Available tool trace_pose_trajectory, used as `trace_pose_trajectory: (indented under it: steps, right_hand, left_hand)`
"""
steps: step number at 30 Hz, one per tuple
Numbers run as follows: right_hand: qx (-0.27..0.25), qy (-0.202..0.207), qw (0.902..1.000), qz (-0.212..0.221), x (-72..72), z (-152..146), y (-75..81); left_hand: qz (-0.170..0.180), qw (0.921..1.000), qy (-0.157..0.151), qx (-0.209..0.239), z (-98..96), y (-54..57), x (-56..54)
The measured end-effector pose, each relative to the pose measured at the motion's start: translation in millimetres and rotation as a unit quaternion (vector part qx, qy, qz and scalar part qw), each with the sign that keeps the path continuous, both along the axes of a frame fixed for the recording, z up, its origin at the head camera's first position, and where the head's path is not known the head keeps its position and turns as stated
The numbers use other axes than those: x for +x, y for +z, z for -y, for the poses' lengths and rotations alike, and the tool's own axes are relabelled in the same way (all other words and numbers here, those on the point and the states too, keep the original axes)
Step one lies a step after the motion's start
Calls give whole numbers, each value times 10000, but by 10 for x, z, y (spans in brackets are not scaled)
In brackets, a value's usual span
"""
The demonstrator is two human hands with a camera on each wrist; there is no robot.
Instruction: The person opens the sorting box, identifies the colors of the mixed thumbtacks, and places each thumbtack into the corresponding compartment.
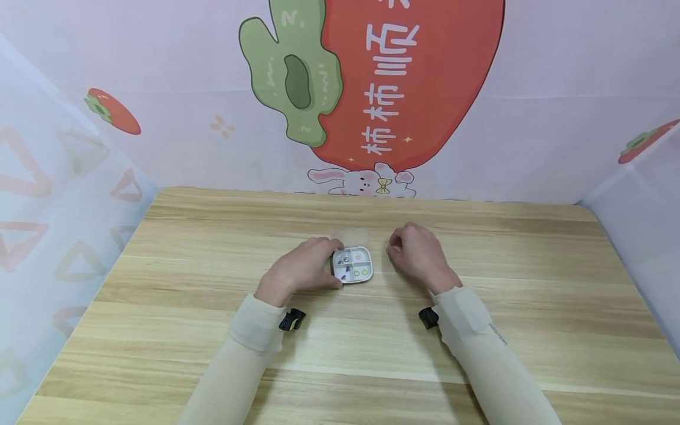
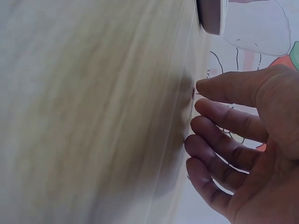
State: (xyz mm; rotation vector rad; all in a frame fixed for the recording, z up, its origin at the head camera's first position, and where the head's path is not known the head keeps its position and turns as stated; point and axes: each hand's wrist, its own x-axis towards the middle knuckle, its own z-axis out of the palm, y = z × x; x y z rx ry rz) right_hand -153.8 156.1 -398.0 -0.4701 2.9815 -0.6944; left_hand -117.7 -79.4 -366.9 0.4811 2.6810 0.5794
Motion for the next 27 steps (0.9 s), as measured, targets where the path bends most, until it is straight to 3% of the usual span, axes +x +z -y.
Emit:
trace_pose_trajectory:
  steps: [27]
  right_hand:
    - [151, -68, 9998, -59, -11, 37, -10]
  left_hand:
    - [-26, 10000, -18, -12, 0, -2, 2]
